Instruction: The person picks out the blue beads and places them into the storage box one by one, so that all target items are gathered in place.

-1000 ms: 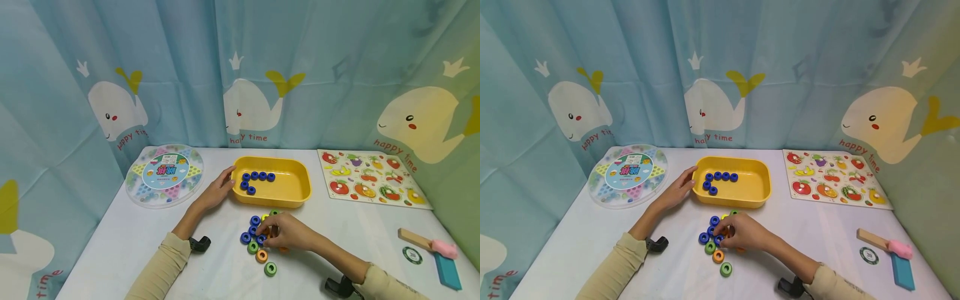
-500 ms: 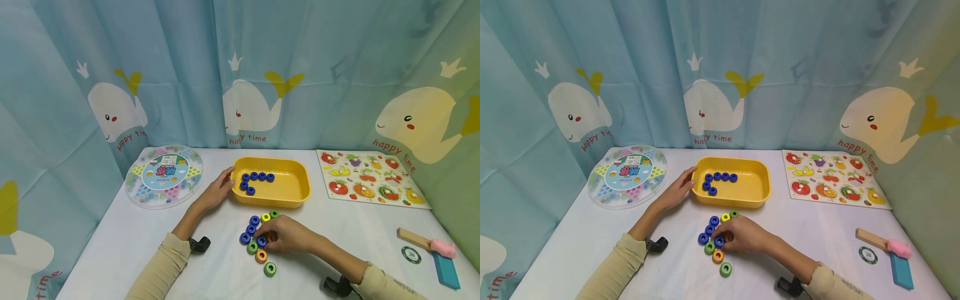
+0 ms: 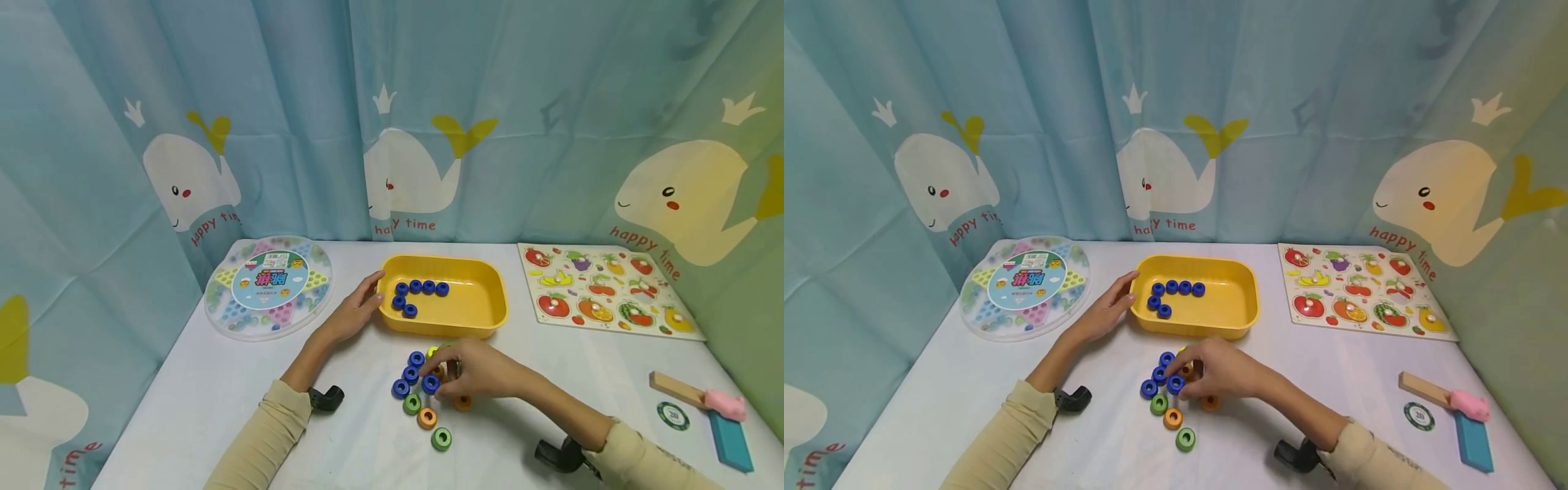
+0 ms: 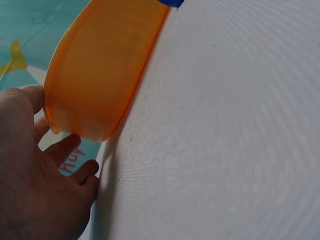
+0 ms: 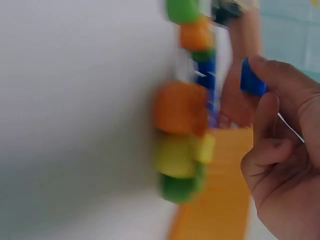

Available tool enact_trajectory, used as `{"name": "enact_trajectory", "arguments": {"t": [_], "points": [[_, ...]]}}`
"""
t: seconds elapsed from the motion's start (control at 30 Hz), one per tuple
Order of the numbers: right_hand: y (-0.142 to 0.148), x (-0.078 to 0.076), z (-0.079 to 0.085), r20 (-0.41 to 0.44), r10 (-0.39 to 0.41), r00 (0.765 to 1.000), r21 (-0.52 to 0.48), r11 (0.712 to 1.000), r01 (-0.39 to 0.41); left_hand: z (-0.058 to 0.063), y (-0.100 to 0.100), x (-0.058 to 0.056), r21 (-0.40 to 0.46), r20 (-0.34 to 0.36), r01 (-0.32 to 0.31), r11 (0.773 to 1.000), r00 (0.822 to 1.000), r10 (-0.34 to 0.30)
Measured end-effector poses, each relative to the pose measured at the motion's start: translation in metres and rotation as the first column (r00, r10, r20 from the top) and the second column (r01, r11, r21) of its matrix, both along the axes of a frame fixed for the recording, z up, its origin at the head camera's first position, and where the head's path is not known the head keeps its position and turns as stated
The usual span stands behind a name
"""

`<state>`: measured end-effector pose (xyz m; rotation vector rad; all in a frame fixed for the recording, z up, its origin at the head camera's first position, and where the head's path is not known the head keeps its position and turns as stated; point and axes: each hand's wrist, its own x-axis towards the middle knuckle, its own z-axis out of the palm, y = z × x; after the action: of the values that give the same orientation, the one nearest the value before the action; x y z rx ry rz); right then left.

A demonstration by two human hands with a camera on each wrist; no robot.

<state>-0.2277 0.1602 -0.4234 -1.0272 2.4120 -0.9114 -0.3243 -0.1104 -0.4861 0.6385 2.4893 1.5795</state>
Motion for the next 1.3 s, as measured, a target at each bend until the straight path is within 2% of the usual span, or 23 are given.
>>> {"name": "enact_trajectory", "arguments": {"t": [0.1,0.23,0.37,0.5,0.6,0.73,0.93,1.3], "points": [[0.006,-0.012,0.019,-0.007,-0.05,0.999,-0.053,0.997,0.049,0.016,0.001,0.008,0.004,0.005,0.02,1.0,1.0,-0.02],[0.013,-0.041,0.035,-0.045,-0.145,0.988,-0.107,0.985,0.139,0.033,0.001,0.018,-0.008,0.011,0.047,0.999,0.999,-0.047],[0.016,-0.075,0.031,-0.044,-0.245,0.969,-0.12,0.964,0.238,0.02,0.001,0.009,-0.005,0.009,0.043,0.999,0.999,-0.043],[0.014,-0.104,0.012,-0.017,-0.296,0.955,-0.089,0.952,0.294,0.001,0.0,-0.001,0.01,0.007,0.022,1.0,1.0,-0.022],[0.012,-0.117,-0.004,-0.016,-0.297,0.955,-0.044,0.954,0.296,-0.003,0.0,-0.003,0.011,0.001,0.018,1.0,1.0,-0.018],[0.009,-0.125,-0.019,-0.012,-0.26,0.966,-0.004,0.966,0.26,-0.003,0.0,-0.003,0.004,-0.009,0.011,1.0,1.0,-0.011],[0.005,-0.126,-0.025,0.012,-0.172,0.985,0.001,0.985,0.172,-0.003,0.0,-0.003,-0.005,-0.007,-0.003,1.0,1.0,0.003],[0.002,-0.123,-0.024,-0.004,-0.194,0.981,0.062,0.979,0.194,-0.005,0.0,-0.004,-0.021,-0.013,-0.01,1.0,1.0,0.01]]}}
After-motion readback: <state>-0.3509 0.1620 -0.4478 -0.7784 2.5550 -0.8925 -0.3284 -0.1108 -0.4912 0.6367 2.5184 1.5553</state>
